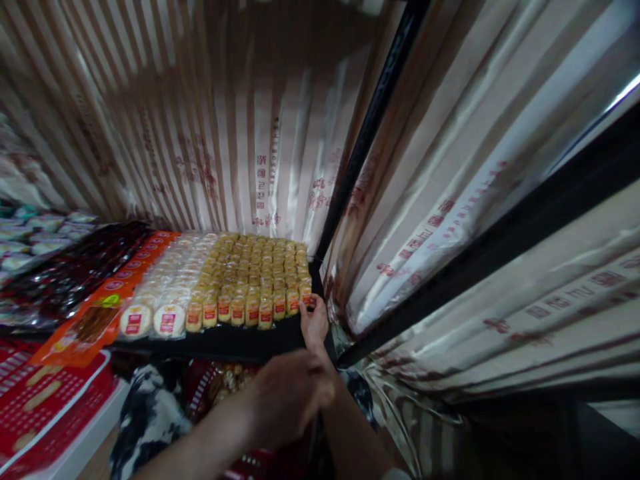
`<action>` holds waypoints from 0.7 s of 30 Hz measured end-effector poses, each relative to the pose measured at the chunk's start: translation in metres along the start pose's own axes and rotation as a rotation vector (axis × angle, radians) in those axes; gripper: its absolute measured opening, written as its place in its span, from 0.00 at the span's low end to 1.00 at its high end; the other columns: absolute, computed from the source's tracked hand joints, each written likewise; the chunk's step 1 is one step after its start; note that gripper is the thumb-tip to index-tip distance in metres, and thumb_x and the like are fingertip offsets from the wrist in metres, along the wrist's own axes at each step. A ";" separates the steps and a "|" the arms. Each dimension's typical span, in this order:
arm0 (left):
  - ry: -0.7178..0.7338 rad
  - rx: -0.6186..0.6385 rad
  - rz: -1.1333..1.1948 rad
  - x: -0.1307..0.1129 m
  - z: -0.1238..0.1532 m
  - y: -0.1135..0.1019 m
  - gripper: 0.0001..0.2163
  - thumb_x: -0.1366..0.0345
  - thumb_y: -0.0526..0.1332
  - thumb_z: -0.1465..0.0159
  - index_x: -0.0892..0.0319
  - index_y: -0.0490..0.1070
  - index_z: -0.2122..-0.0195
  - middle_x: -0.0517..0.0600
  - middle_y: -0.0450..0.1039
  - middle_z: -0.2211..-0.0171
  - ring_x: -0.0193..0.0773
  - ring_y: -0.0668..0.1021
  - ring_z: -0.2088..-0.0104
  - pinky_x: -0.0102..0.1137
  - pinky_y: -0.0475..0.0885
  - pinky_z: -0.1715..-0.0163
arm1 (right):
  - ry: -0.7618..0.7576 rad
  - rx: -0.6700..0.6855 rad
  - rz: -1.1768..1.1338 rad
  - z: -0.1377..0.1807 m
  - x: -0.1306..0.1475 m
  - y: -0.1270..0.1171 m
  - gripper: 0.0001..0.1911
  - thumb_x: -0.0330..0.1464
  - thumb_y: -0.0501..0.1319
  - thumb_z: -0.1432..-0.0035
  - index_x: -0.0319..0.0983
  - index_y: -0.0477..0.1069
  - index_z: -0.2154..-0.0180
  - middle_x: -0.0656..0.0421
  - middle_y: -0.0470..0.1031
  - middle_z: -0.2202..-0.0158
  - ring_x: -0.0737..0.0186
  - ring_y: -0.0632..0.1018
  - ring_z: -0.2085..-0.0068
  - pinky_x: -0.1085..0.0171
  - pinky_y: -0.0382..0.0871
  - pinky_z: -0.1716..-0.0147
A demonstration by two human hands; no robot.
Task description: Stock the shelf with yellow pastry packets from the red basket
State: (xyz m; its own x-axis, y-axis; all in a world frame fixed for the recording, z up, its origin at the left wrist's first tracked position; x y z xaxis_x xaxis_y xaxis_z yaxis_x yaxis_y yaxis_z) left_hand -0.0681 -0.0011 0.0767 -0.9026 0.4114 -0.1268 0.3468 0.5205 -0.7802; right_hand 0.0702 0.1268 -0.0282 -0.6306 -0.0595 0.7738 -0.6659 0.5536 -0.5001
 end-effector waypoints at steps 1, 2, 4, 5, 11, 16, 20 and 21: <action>0.109 0.074 0.041 -0.001 -0.001 0.010 0.18 0.61 0.46 0.35 0.60 0.72 0.55 0.53 0.70 0.49 0.39 0.71 0.49 0.31 0.71 0.53 | -0.003 0.009 -0.003 0.000 0.000 0.000 0.18 0.41 0.55 0.47 0.39 0.67 0.56 0.54 0.73 0.61 0.59 0.74 0.62 0.62 0.67 0.64; 0.195 0.157 0.081 -0.001 -0.001 0.022 0.16 0.63 0.48 0.37 0.60 0.72 0.54 0.53 0.68 0.46 0.40 0.68 0.45 0.32 0.68 0.49 | -0.004 0.017 -0.007 0.000 0.001 0.000 0.18 0.41 0.55 0.46 0.39 0.66 0.56 0.54 0.73 0.61 0.59 0.74 0.62 0.62 0.67 0.64; 0.259 0.296 0.109 0.005 -0.001 0.049 0.20 0.67 0.54 0.41 0.64 0.67 0.47 0.57 0.61 0.41 0.45 0.59 0.38 0.41 0.60 0.43 | 0.003 0.025 -0.008 0.000 0.002 0.000 0.18 0.41 0.55 0.46 0.39 0.66 0.56 0.54 0.73 0.60 0.58 0.74 0.61 0.62 0.67 0.63; 0.251 0.324 0.093 0.010 -0.002 0.061 0.23 0.68 0.54 0.41 0.67 0.63 0.44 0.59 0.58 0.40 0.48 0.56 0.37 0.46 0.56 0.41 | 0.008 0.024 -0.006 0.000 0.002 -0.001 0.18 0.41 0.55 0.46 0.38 0.66 0.56 0.54 0.73 0.60 0.58 0.74 0.61 0.62 0.67 0.62; 0.316 0.203 -0.033 0.017 -0.018 0.099 0.27 0.73 0.46 0.39 0.68 0.49 0.37 0.56 0.50 0.36 0.42 0.49 0.35 0.45 0.43 0.37 | 0.022 0.022 -0.006 0.001 0.003 -0.002 0.16 0.35 0.53 0.46 0.38 0.67 0.56 0.53 0.73 0.59 0.59 0.74 0.60 0.62 0.66 0.59; 0.336 0.254 -0.102 0.030 -0.026 0.111 0.27 0.71 0.46 0.38 0.66 0.46 0.36 0.56 0.49 0.36 0.40 0.49 0.35 0.42 0.42 0.37 | 0.005 -0.010 0.015 0.002 0.002 -0.002 0.15 0.35 0.53 0.46 0.39 0.67 0.56 0.54 0.73 0.60 0.58 0.74 0.60 0.62 0.67 0.62; 0.361 0.277 -0.130 0.042 -0.024 0.112 0.27 0.70 0.44 0.37 0.68 0.43 0.36 0.56 0.45 0.35 0.40 0.46 0.35 0.41 0.40 0.36 | 0.002 -0.001 0.023 0.001 0.002 0.000 0.16 0.39 0.54 0.46 0.39 0.67 0.57 0.54 0.73 0.62 0.58 0.74 0.62 0.63 0.67 0.65; 0.367 0.280 -0.131 0.044 -0.023 0.112 0.27 0.69 0.44 0.36 0.69 0.44 0.36 0.56 0.45 0.35 0.40 0.46 0.35 0.41 0.40 0.36 | 0.007 0.009 0.022 0.001 0.002 0.001 0.16 0.40 0.54 0.46 0.39 0.67 0.57 0.54 0.73 0.62 0.58 0.74 0.62 0.63 0.67 0.65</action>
State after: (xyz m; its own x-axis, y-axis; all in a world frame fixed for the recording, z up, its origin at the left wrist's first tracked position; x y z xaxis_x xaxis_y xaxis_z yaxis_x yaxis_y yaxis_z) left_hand -0.0634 0.0924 -0.0019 -0.7666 0.6195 0.1689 0.1087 0.3844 -0.9168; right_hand 0.0686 0.1264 -0.0276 -0.6425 -0.0416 0.7651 -0.6552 0.5476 -0.5204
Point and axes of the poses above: each hand's wrist, its own z-axis away from the middle knuckle, its own y-axis out of the palm, x = y × z, the point moved 5 cm from there along -z, towards the middle knuckle
